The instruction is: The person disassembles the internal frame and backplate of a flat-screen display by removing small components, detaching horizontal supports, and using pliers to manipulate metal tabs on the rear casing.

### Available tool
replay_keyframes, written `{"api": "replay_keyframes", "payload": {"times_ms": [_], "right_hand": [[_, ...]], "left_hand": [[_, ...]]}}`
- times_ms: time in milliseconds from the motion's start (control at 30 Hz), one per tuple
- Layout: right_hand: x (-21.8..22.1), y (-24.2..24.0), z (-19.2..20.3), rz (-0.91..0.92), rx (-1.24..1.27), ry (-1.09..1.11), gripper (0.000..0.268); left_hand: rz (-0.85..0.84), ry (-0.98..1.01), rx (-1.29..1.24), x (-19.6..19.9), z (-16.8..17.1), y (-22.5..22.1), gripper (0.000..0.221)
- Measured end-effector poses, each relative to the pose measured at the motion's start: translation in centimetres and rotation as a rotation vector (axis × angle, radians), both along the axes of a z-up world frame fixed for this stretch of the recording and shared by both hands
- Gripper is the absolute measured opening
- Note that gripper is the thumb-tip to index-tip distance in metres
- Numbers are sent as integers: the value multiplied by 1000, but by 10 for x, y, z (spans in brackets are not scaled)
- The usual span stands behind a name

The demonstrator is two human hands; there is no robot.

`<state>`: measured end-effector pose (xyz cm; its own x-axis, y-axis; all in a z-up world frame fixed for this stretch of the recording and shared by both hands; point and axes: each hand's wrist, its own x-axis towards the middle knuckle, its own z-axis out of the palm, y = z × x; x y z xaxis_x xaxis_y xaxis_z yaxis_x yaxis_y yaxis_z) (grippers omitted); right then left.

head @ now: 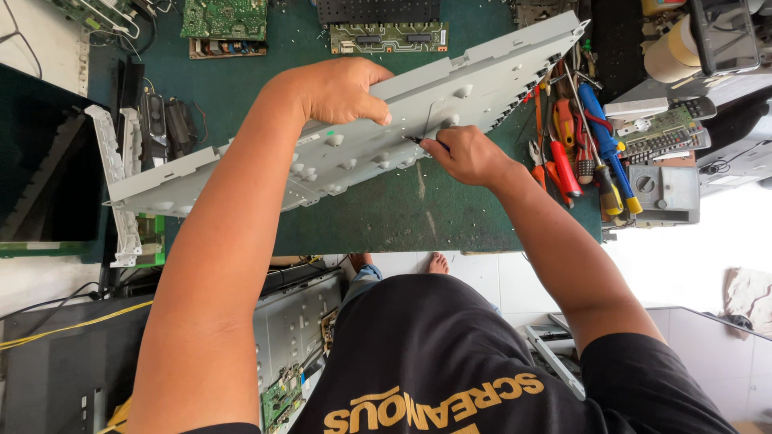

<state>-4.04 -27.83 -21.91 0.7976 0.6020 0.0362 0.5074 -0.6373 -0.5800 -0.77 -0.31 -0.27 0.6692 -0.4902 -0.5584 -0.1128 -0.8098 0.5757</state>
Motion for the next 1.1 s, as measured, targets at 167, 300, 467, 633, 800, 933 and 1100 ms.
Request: {"api": "replay_keyframes", "payload": {"times_ms": [167, 300, 467, 633, 800, 933, 1100], "right_hand": [[1, 0, 9, -10, -59, 7, 61], [0, -3, 27, -1, -83, 157, 55], [-4, 1, 57, -71, -63, 374, 39], [0, 0, 60, -57, -27, 407, 41], [2, 3, 65, -48, -42, 444, 44], [0, 8, 74, -16, -47, 410, 45], [-5, 13, 82, -84, -65, 508, 49]], "left_hand": [[-10, -10, -4, -1, 0, 0, 15], [-10, -1, -13, -4, 0, 0, 14], [22, 14, 7, -9, 9, -3, 15], [57, 59, 24, -11, 17, -5, 17], [59, 66, 16, -14, 20, -6, 14], [16, 28, 2, -9, 7, -4, 11], [3, 19, 1, -8, 7, -4, 13]]}}
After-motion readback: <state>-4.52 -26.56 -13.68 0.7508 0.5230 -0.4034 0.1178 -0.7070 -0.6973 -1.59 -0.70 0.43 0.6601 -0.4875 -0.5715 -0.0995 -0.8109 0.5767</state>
